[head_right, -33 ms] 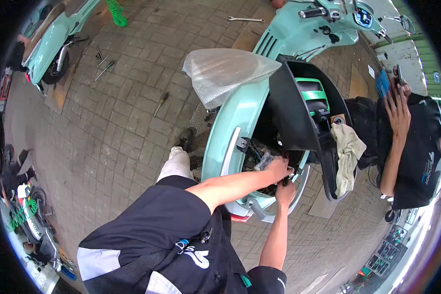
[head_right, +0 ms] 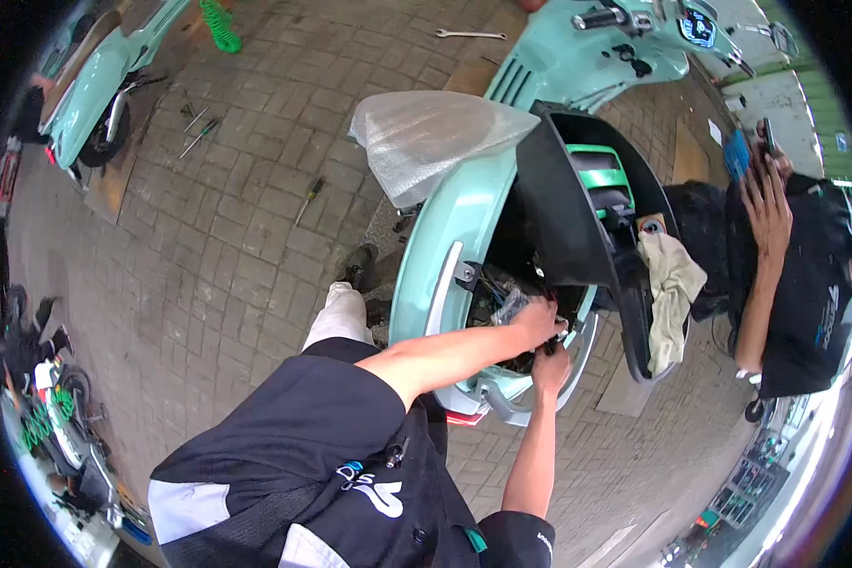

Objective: The person works on the internal components under the seat of a scooter, using a screwdriver to loosen screws and handling various wires and small plastic parts.

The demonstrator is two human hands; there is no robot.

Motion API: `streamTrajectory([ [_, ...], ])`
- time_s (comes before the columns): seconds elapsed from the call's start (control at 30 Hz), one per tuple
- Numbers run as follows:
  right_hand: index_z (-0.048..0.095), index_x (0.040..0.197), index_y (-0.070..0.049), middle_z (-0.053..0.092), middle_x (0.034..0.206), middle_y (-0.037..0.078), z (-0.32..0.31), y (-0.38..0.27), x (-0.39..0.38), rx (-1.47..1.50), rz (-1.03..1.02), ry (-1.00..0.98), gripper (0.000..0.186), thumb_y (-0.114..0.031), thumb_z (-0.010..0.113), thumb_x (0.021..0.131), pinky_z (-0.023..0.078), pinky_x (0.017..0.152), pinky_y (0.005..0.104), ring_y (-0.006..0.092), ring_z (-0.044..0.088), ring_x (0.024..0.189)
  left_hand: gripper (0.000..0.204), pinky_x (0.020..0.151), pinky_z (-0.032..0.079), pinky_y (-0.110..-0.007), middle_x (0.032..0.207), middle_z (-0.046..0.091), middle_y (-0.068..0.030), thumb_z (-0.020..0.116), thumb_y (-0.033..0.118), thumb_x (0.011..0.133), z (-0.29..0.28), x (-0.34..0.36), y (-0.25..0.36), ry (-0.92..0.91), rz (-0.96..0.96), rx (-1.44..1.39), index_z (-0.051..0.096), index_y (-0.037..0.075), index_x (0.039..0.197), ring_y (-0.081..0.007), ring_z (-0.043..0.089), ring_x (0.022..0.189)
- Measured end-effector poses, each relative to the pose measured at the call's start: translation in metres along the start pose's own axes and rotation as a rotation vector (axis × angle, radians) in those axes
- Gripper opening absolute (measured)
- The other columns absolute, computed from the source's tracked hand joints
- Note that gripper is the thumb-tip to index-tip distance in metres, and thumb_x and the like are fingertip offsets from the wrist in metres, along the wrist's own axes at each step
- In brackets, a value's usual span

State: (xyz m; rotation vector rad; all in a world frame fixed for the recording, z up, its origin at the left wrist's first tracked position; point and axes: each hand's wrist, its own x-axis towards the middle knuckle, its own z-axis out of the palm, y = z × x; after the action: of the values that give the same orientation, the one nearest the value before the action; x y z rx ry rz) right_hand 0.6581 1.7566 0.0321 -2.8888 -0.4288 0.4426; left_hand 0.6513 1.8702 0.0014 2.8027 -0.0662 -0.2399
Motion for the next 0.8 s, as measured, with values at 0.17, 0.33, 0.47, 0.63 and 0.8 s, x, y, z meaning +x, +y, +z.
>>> streamTrajectory([
  [0.17, 0.062, 0.089, 0.001, 0.063, 0.082, 0.025, 0.000, 0.011, 0.004, 0.092, 0.026, 0.110, 0.029, -0.025, 0.059, 0.077, 0.046, 0.072, 0.0474, 0.0422, 0.059, 0.085, 0.030, 0.079, 0.044, -0.044, 0.108, 0.057, -0.0163, 0.050, 0.024, 0.084, -0.020, 0.008, 0.003, -0.004, 0.018, -0.036, 0.058, 0.023, 0.114, -0.0359, 0.054, 0.102],
  [0.33, 0.062, 0.086, 0.001, 0.063, 0.081, 0.023, 0.004, 0.000, -0.001, 0.065, -0.014, 0.086, 0.028, -0.025, 0.059, 0.077, 0.047, 0.071, 0.0458, 0.0407, 0.060, 0.082, 0.025, 0.074, 0.046, -0.044, 0.104, 0.058, -0.0104, 0.049, 0.023, 0.085, -0.004, 0.010, -0.008, -0.052, 0.038, -0.056, 0.059, 0.022, 0.108, -0.0314, 0.057, 0.096],
  [0.47, 0.062, 0.084, 0.000, 0.063, 0.079, 0.023, -0.003, 0.008, -0.003, 0.091, -0.029, 0.088, 0.028, -0.027, 0.060, 0.077, 0.046, 0.069, 0.0464, 0.0411, 0.060, 0.081, 0.030, 0.078, 0.044, -0.045, 0.106, 0.057, -0.0122, 0.047, 0.024, 0.087, -0.011, 0.003, 0.004, 0.046, 0.080, 0.164, 0.055, 0.024, 0.115, -0.0324, 0.056, 0.097],
  [0.63, 0.060, 0.077, 0.001, 0.062, 0.072, 0.021, 0.000, 0.004, -0.004, 0.161, -0.052, 0.190, 0.029, -0.028, 0.063, 0.075, 0.046, 0.064, 0.0436, 0.0394, 0.061, 0.072, 0.037, 0.078, 0.044, -0.046, 0.105, 0.056, -0.0148, 0.044, 0.023, 0.089, -0.022, -0.001, -0.004, 0.034, 0.064, 0.103, 0.050, 0.029, 0.125, -0.0341, 0.056, 0.096],
  [0.8, 0.061, 0.075, 0.003, 0.061, 0.070, 0.021, -0.013, 0.035, -0.007, 0.135, 0.052, 0.210, 0.030, -0.027, 0.061, 0.075, 0.046, 0.062, 0.0414, 0.0369, 0.061, 0.067, 0.043, 0.076, 0.045, -0.045, 0.101, 0.056, -0.0155, 0.053, 0.020, 0.083, -0.034, 0.000, -0.047, 0.061, 0.125, 0.216, 0.050, 0.029, 0.125, -0.0334, 0.057, 0.091],
])
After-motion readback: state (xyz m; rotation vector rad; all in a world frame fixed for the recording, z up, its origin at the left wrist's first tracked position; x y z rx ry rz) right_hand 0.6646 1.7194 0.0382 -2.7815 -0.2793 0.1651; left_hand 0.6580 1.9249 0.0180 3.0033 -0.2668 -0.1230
